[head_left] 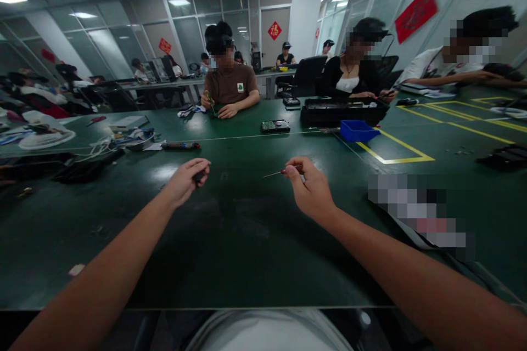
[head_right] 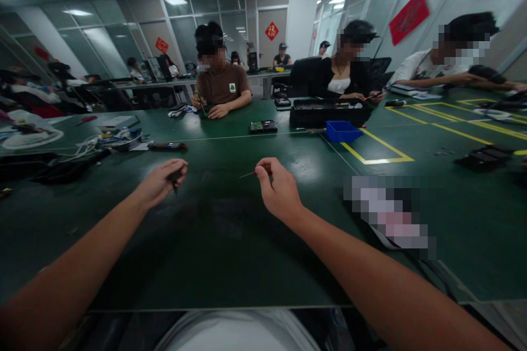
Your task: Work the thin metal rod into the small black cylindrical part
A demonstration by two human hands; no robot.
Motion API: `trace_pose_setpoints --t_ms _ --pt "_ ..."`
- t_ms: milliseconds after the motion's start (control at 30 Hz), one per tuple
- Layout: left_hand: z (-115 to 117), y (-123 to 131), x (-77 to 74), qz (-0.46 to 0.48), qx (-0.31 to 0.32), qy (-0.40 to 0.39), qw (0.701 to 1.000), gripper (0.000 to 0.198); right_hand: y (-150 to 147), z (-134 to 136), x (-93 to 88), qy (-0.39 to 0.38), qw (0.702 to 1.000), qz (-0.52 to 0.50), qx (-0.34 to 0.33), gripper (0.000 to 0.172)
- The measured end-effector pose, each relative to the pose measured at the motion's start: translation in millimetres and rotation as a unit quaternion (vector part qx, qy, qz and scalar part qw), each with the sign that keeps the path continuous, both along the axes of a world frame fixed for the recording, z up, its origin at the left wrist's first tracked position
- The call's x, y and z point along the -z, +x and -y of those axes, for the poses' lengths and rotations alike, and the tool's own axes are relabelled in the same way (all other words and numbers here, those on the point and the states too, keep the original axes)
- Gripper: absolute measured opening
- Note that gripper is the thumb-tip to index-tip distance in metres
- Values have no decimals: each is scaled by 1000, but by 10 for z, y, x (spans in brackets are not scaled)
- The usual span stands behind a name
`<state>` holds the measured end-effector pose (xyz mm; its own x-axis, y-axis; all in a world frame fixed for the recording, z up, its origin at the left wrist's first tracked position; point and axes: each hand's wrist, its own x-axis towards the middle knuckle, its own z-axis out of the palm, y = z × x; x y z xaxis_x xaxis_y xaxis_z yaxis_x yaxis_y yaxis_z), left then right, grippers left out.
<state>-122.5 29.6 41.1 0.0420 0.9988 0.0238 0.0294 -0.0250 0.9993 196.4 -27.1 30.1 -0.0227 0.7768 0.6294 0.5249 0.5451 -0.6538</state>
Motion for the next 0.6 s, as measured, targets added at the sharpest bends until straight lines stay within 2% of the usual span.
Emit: trace_pose_setpoints --t_ms 67,233,333,500,600 --pt "44 -251 -83 60 -54 0 997 21 -2 -6 16 -4 1000 -1 -2 15" --pt "224 -836 -256 123 -209 -18 970 3 -12 -18 37 -15 1000 -1 -5 15" --pt "342 -1152 -284 137 -283 -20 949 9 -19 -13 35 -22 1000 1 -8 15" --pt "553 -1664 -248 129 -404 -2 906 11 -18 -12 32 -32 999 4 -14 15" --pt "721 -1885 -275 54 -445 5 894 14 -20 -20 36 -35 999 5 -17 16"
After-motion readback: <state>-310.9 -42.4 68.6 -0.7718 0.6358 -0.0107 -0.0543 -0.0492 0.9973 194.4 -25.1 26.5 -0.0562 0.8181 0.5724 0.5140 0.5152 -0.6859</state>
